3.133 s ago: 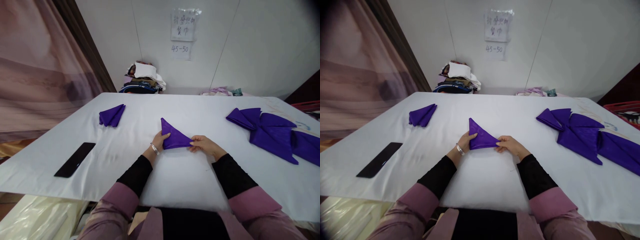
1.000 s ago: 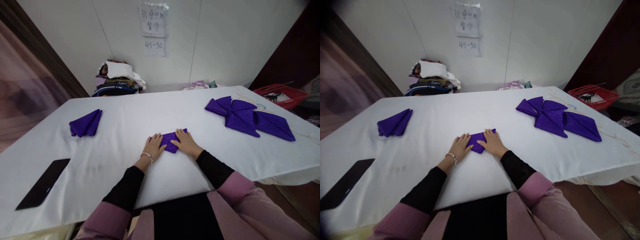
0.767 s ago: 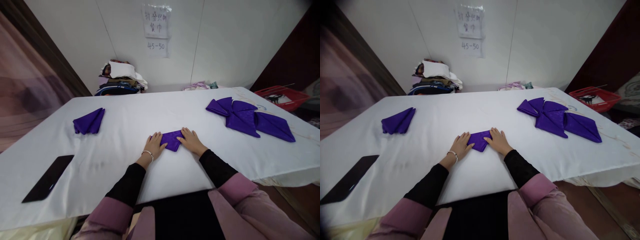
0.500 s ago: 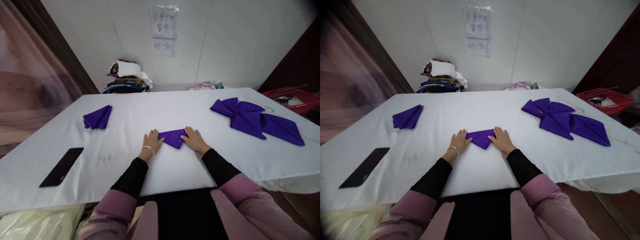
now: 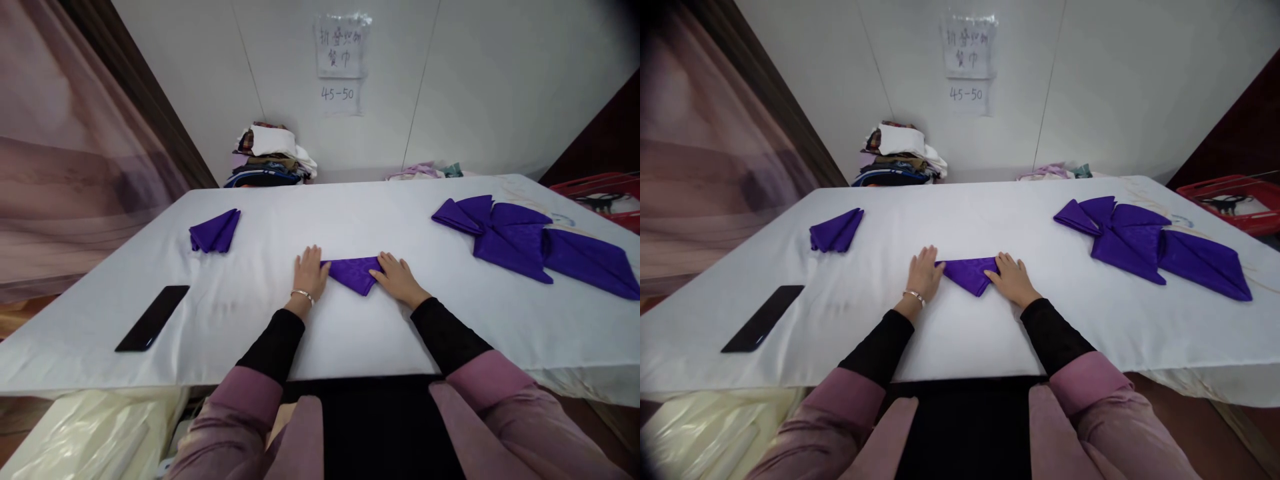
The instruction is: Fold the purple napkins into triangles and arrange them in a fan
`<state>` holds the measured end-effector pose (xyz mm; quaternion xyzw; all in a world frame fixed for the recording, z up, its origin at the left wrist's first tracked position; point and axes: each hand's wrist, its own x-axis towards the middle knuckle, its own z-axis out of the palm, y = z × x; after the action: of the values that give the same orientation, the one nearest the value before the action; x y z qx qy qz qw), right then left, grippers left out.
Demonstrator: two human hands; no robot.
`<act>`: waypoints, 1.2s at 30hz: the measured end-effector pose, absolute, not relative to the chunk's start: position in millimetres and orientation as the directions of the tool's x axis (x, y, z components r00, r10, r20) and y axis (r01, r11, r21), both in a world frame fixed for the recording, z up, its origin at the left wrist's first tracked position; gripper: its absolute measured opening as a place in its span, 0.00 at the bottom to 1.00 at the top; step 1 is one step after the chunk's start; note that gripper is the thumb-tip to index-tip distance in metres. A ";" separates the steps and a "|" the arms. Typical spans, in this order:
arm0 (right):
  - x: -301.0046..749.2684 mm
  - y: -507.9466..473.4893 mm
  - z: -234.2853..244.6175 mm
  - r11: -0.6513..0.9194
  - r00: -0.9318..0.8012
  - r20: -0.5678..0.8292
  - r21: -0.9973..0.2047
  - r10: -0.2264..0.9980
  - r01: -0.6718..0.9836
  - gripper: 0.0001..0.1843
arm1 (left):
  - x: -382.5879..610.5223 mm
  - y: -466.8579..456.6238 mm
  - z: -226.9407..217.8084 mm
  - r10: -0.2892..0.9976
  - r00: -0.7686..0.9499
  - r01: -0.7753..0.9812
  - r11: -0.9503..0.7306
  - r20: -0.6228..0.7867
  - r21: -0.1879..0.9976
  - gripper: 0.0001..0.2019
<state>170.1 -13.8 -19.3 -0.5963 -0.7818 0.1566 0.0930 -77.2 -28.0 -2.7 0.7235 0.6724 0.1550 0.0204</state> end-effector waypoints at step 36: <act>136.4 8.5 17.3 0.518 -0.508 0.140 -0.402 0.850 0.755 0.20 | -97.6 -40.1 0.4 0.976 -0.209 0.847 0.209 -0.056 0.489 0.12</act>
<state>136.4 8.5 17.3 -0.4687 -0.8560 0.1464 0.1617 -97.6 -40.1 0.4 0.6025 0.7565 0.1798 0.1799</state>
